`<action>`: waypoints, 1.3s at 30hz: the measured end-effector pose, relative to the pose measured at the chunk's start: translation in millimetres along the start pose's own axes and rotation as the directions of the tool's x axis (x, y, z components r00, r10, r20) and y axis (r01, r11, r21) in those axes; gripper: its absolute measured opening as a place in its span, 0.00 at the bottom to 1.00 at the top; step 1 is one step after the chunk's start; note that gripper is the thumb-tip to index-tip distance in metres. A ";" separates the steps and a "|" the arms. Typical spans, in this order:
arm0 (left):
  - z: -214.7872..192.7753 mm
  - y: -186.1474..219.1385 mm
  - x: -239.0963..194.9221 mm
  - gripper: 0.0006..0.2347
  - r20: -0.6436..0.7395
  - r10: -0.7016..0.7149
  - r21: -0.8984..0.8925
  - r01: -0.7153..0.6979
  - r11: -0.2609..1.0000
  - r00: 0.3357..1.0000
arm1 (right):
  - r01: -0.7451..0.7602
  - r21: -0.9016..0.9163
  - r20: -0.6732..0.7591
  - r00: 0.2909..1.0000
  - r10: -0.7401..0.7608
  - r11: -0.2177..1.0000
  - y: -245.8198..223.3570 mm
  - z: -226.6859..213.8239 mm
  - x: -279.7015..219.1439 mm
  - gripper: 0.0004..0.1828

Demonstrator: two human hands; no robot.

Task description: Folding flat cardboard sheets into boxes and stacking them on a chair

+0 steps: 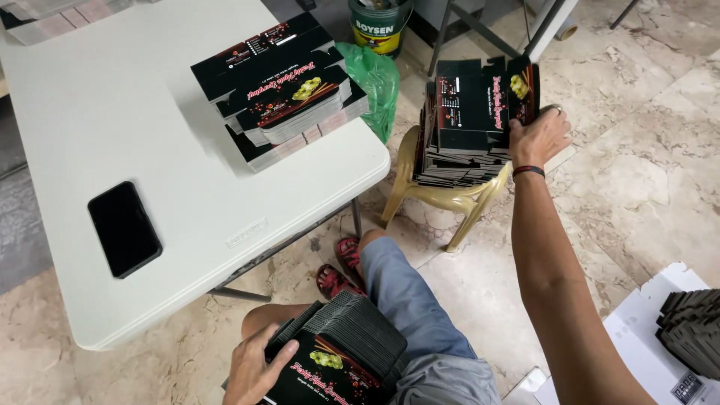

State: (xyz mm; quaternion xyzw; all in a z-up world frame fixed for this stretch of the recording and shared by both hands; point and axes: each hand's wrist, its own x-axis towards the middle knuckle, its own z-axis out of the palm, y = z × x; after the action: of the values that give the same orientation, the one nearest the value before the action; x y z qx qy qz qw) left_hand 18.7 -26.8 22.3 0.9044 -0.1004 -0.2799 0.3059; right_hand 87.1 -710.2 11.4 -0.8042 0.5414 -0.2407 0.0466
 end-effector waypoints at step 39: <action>-42.0 -4.0 69.7 0.53 0.615 -0.427 0.080 0.486 0.870 0.663 | -0.479 0.475 0.880 0.231 -0.416 0.738 39.0 -107.0 -445.8 0.24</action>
State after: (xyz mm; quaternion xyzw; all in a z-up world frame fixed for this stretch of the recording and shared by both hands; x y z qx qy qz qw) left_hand 99.9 -27.4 16.3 0.7439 0.0485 -0.6302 0.2169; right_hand -125.5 -308.0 -57.6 -0.6800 0.2796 0.1364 0.6640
